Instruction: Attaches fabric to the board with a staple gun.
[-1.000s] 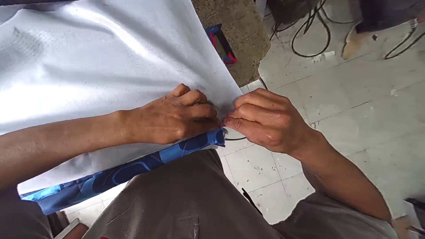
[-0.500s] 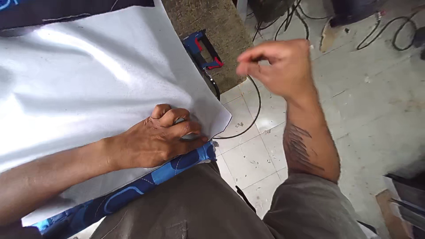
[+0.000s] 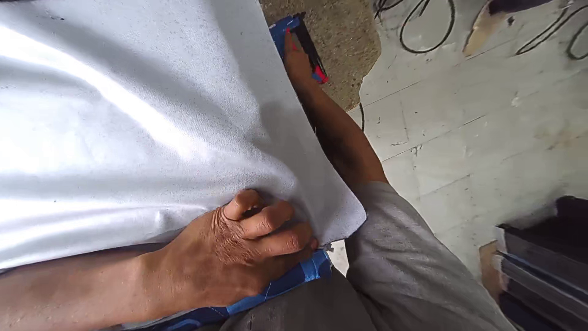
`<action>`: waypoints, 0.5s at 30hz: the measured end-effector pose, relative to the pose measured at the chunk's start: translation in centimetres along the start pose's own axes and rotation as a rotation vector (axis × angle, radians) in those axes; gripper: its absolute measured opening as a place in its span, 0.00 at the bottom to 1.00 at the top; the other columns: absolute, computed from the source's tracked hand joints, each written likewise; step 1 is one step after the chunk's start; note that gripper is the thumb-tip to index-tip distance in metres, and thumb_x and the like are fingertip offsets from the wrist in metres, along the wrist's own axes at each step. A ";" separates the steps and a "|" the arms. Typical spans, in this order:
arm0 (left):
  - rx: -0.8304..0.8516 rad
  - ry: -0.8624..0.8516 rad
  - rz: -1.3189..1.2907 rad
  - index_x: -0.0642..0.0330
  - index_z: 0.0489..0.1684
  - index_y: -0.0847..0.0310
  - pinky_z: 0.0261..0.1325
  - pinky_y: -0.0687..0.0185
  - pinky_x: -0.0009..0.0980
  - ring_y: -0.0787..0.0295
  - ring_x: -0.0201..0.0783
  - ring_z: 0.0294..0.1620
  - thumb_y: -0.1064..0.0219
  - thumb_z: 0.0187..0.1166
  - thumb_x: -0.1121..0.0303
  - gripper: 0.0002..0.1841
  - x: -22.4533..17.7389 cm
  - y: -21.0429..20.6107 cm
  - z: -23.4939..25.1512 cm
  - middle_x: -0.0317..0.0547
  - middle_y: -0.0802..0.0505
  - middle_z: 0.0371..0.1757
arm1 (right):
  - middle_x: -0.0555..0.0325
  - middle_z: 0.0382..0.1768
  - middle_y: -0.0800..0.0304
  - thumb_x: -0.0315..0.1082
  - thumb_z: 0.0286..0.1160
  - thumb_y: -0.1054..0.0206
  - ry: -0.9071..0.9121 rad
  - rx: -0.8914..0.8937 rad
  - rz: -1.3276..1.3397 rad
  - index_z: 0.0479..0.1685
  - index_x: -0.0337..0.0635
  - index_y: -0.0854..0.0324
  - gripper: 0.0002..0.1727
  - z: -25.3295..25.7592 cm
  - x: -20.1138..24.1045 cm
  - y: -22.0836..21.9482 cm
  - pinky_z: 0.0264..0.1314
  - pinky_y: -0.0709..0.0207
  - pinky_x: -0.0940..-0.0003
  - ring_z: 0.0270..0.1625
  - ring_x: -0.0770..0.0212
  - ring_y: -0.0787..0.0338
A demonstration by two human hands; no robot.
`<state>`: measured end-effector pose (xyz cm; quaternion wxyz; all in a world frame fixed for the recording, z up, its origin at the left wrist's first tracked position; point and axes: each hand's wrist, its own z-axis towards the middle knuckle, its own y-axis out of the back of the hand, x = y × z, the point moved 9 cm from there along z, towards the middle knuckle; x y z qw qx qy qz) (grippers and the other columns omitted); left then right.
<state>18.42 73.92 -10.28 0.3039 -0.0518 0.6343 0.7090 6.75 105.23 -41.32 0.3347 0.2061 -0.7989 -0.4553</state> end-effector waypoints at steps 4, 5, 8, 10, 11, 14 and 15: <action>-0.024 -0.015 0.035 0.38 0.76 0.20 0.69 0.44 0.44 0.29 0.45 0.71 0.49 0.89 0.72 0.23 -0.3 -0.1 -0.2 0.34 0.17 0.73 | 0.32 0.55 0.11 0.41 0.75 0.31 -0.030 0.038 0.081 0.89 0.37 0.47 0.43 -5.5 -0.2 4.7 0.58 0.18 0.33 0.56 0.33 0.09; -0.030 -0.020 0.056 0.38 0.77 0.21 0.70 0.44 0.45 0.30 0.45 0.72 0.50 0.89 0.72 0.23 -0.4 -0.2 -0.2 0.35 0.17 0.73 | 0.34 0.53 0.10 0.45 0.78 0.33 -0.025 0.040 0.125 0.85 0.36 0.41 0.38 -8.3 -0.1 6.7 0.58 0.18 0.34 0.54 0.35 0.08; -0.047 -0.050 0.076 0.38 0.75 0.19 0.69 0.41 0.49 0.29 0.50 0.72 0.54 0.88 0.74 0.25 -0.6 -0.2 -0.2 0.38 0.16 0.71 | 0.41 0.46 0.10 0.51 0.81 0.33 0.026 0.026 0.101 0.74 0.40 0.28 0.30 -19.4 0.7 14.3 0.48 0.16 0.37 0.43 0.43 0.07; -0.049 -0.073 0.065 0.39 0.74 0.19 0.67 0.39 0.51 0.28 0.52 0.71 0.55 0.88 0.75 0.26 -0.7 -0.1 -0.1 0.41 0.16 0.69 | 0.49 0.40 0.09 0.48 0.82 0.35 0.063 -0.010 0.037 0.72 0.44 0.27 0.26 -26.4 1.7 19.7 0.34 0.10 0.46 0.31 0.53 0.07; -0.059 -0.078 0.061 0.40 0.74 0.19 0.67 0.37 0.52 0.28 0.53 0.71 0.55 0.88 0.75 0.25 -0.8 -0.1 -0.2 0.42 0.15 0.68 | 0.54 0.39 0.09 0.48 0.81 0.37 0.095 -0.037 0.015 0.75 0.47 0.30 0.27 -29.8 2.4 22.3 0.31 0.09 0.52 0.29 0.59 0.07; -0.101 -0.046 0.057 0.45 0.77 0.21 0.67 0.34 0.55 0.27 0.56 0.74 0.53 0.91 0.63 0.21 -0.4 0.1 -0.2 0.46 0.16 0.71 | 0.56 0.39 0.12 0.52 0.84 0.40 0.178 -0.113 -0.054 0.80 0.48 0.38 0.31 -38.3 5.4 28.7 0.32 0.12 0.56 0.33 0.62 0.09; -0.116 -0.023 0.060 0.49 0.78 0.23 0.67 0.35 0.55 0.28 0.57 0.74 0.51 0.91 0.57 0.22 -0.1 0.2 -0.2 0.48 0.17 0.72 | 0.57 0.41 0.12 0.51 0.84 0.38 0.183 -0.104 -0.019 0.81 0.48 0.37 0.31 -40.5 6.3 30.0 0.35 0.12 0.58 0.36 0.63 0.09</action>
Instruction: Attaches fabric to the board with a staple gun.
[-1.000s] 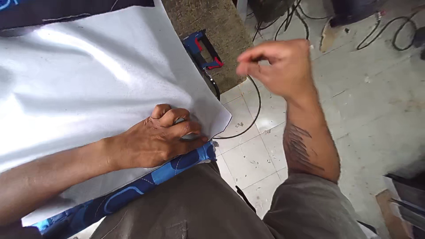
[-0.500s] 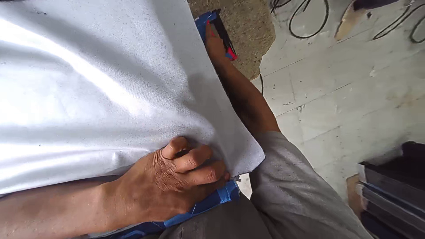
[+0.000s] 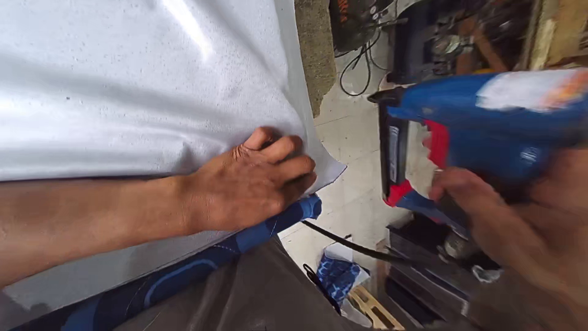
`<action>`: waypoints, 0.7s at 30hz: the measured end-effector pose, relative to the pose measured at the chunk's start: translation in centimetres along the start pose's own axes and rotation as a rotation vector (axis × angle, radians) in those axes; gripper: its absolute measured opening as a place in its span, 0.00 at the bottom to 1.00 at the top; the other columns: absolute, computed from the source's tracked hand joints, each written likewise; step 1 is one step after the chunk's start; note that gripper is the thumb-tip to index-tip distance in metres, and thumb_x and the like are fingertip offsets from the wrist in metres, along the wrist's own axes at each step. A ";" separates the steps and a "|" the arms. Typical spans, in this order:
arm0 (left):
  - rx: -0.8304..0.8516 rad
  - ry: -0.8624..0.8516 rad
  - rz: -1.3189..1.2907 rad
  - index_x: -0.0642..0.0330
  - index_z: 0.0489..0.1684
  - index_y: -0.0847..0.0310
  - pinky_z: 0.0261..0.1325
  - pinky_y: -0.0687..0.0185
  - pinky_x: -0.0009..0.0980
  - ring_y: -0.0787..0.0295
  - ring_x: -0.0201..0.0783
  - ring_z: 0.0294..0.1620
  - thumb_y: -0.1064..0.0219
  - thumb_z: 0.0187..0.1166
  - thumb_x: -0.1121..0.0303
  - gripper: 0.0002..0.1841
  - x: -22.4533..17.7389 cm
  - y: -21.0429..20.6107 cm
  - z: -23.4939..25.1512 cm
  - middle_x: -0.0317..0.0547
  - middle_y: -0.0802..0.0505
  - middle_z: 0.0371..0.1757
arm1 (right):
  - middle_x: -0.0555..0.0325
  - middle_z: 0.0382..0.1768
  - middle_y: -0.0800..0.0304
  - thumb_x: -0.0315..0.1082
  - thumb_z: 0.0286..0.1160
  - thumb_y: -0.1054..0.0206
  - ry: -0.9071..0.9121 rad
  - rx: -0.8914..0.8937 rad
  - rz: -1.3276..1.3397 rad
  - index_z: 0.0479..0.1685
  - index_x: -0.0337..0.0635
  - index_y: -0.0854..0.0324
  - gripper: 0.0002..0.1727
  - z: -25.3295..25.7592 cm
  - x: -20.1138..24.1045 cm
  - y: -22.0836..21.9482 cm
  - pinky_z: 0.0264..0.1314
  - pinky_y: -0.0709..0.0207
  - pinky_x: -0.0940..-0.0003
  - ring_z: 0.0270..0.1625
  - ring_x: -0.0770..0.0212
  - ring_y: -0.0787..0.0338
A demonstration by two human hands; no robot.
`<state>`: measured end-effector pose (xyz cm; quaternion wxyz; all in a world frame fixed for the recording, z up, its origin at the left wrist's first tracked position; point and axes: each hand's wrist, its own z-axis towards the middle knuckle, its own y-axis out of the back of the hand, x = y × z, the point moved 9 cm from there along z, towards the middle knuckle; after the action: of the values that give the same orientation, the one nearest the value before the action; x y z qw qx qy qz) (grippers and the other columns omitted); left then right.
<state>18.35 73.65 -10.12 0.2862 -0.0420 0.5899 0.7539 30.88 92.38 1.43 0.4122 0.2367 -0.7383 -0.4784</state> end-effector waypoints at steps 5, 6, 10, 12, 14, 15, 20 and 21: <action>-0.078 0.103 0.065 0.63 0.79 0.27 0.62 0.37 0.57 0.29 0.62 0.73 0.48 0.80 0.40 0.38 1.4 0.9 -0.1 0.59 0.19 0.71 | 0.71 0.31 0.13 0.51 0.82 0.35 -0.165 0.387 0.238 0.65 0.56 0.26 0.18 -0.9 6.5 -0.7 0.22 0.13 0.72 0.23 0.72 0.13; -0.082 0.126 0.080 0.64 0.79 0.27 0.61 0.37 0.57 0.29 0.63 0.72 0.47 0.78 0.37 0.41 1.7 1.1 -0.1 0.60 0.20 0.72 | 0.70 0.28 0.14 0.52 0.82 0.36 -0.212 0.479 0.225 0.62 0.59 0.25 0.16 -0.3 7.3 -1.7 0.17 0.14 0.71 0.19 0.70 0.14; -0.069 0.211 0.122 0.67 0.82 0.31 0.62 0.38 0.59 0.32 0.64 0.76 0.47 0.71 0.29 0.50 2.5 1.1 -0.3 0.63 0.22 0.74 | 0.62 0.21 0.14 0.56 0.82 0.38 -0.445 0.709 0.067 0.55 0.61 0.26 0.15 0.6 8.2 -4.4 0.11 0.16 0.66 0.14 0.62 0.14; -0.063 0.230 0.120 0.69 0.81 0.32 0.64 0.39 0.60 0.33 0.65 0.77 0.46 0.69 0.29 0.52 2.7 1.1 -0.3 0.63 0.23 0.76 | 0.57 0.22 0.13 0.51 0.83 0.39 -0.536 0.745 0.043 0.57 0.58 0.26 0.13 1.2 8.5 -5.1 0.11 0.16 0.64 0.13 0.59 0.14; -0.063 0.245 0.108 0.70 0.81 0.32 0.65 0.39 0.60 0.34 0.64 0.78 0.43 0.66 0.28 0.53 2.8 1.0 -0.2 0.63 0.24 0.77 | 0.54 0.24 0.12 0.46 0.85 0.39 -0.595 0.773 0.008 0.60 0.56 0.28 0.12 1.7 8.8 -5.6 0.11 0.16 0.62 0.13 0.57 0.14; -0.063 0.253 0.103 0.70 0.81 0.32 0.66 0.39 0.60 0.34 0.64 0.78 0.42 0.65 0.28 0.54 2.9 1.0 -0.2 0.63 0.24 0.77 | 0.52 0.24 0.12 0.45 0.86 0.38 -0.610 0.790 -0.010 0.61 0.56 0.29 0.13 2.0 9.0 -5.8 0.11 0.15 0.60 0.13 0.55 0.14; -0.042 0.271 0.108 0.72 0.80 0.31 0.68 0.41 0.59 0.36 0.63 0.80 0.40 0.65 0.28 0.54 2.9 1.2 -0.3 0.63 0.26 0.80 | 0.49 0.29 0.10 0.41 0.87 0.38 -0.746 0.916 -0.031 0.64 0.53 0.29 0.13 3.8 9.7 -7.0 0.14 0.13 0.55 0.15 0.51 0.12; -0.037 0.272 0.109 0.71 0.80 0.31 0.69 0.41 0.60 0.36 0.63 0.81 0.40 0.65 0.28 0.54 2.9 1.2 -0.3 0.63 0.27 0.81 | 0.48 0.29 0.11 0.40 0.88 0.40 -0.766 0.938 -0.050 0.64 0.52 0.30 0.12 4.0 10.1 -7.2 0.14 0.12 0.55 0.15 0.51 0.12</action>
<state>15.28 74.33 -10.29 0.1615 -0.1170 0.6104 0.7666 21.66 83.84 -2.02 -0.0425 0.2214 -0.9605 -0.1628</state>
